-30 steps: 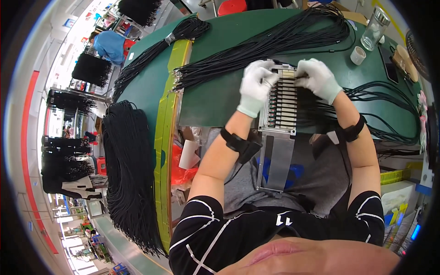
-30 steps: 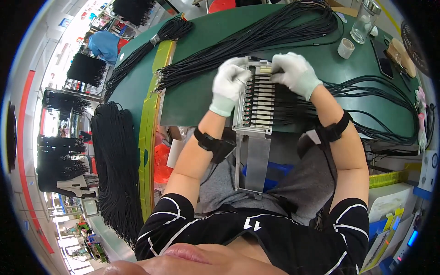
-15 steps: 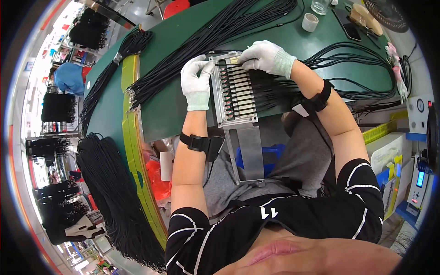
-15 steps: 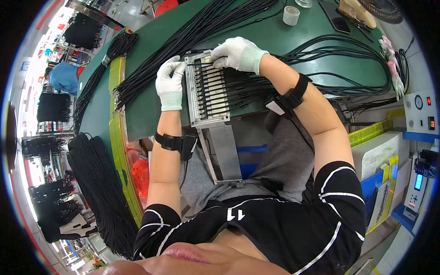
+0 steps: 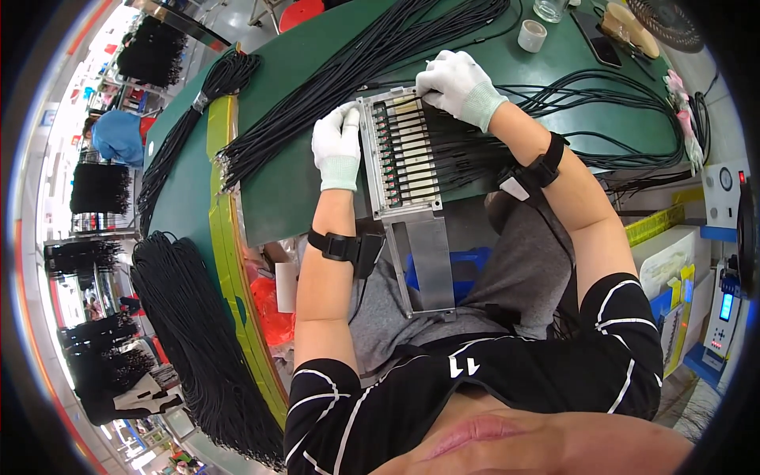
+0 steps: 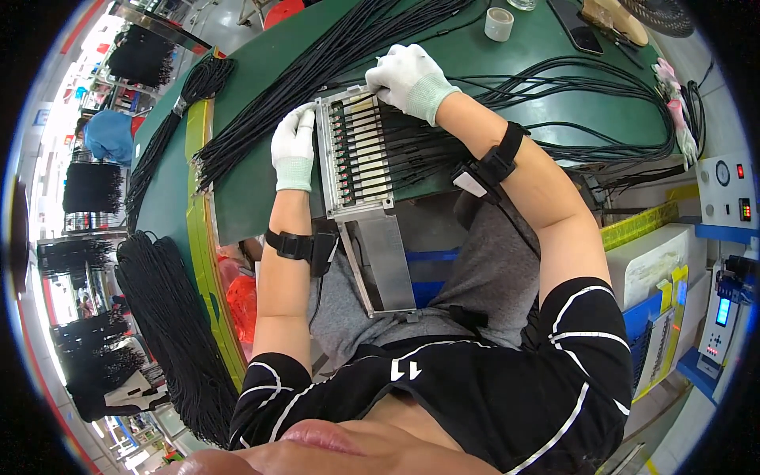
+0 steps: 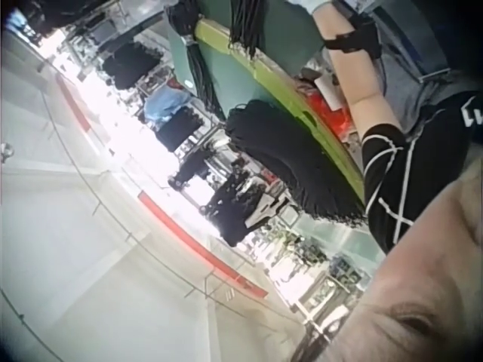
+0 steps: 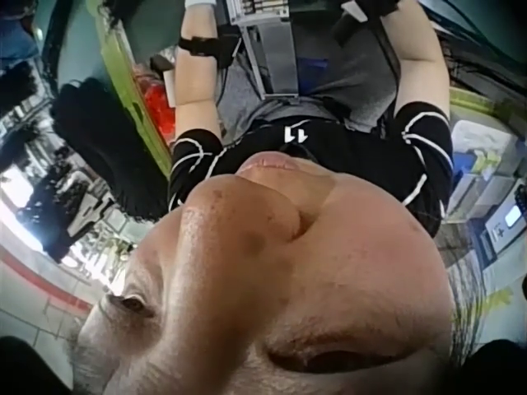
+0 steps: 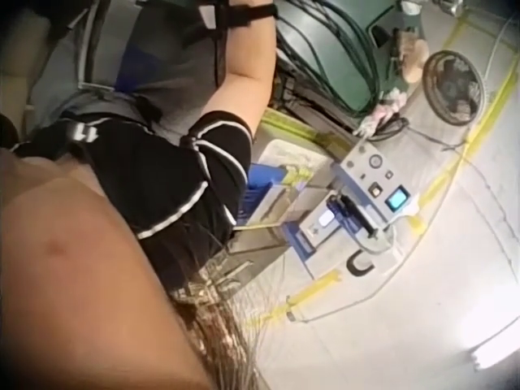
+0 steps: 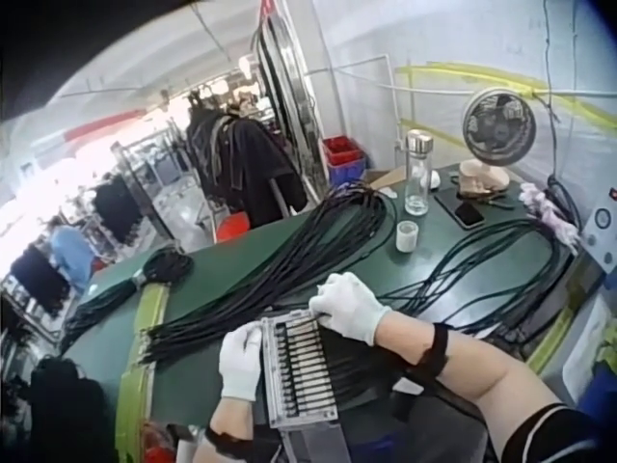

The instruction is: The person picks up a bundle of wires, places them into a metal jig, and aligns each wire into individual slots. After closing the jig's lid, the person moves the loaded jig to a machine, then returns it to the table to remove the wires.

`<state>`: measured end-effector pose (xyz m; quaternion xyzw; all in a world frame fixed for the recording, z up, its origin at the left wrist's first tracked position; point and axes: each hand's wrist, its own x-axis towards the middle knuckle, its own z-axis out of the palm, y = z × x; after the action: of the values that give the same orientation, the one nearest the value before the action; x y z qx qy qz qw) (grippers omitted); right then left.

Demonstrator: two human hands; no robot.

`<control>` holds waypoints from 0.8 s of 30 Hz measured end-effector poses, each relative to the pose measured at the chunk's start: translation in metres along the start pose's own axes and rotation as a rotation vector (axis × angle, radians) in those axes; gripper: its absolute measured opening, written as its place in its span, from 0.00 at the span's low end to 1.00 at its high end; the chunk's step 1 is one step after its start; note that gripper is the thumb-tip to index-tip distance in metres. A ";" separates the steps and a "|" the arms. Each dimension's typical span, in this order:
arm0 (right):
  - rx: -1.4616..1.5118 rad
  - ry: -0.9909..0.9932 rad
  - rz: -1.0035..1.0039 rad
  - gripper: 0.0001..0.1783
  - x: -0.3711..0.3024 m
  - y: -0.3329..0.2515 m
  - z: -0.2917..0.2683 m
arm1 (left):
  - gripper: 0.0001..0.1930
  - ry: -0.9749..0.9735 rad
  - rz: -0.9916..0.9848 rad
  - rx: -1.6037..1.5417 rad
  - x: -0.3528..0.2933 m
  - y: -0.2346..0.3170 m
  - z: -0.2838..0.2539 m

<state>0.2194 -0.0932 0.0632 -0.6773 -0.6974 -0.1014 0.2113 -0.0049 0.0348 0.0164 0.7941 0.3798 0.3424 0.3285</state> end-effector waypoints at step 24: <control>0.078 -0.064 0.181 0.09 -0.002 0.020 -0.018 | 0.14 0.110 0.186 0.113 0.001 0.003 0.009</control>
<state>0.2419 -0.1009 0.0753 -0.7318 -0.6430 -0.0332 0.2235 0.0039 0.0313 0.0141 0.8233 0.3406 0.3924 0.2285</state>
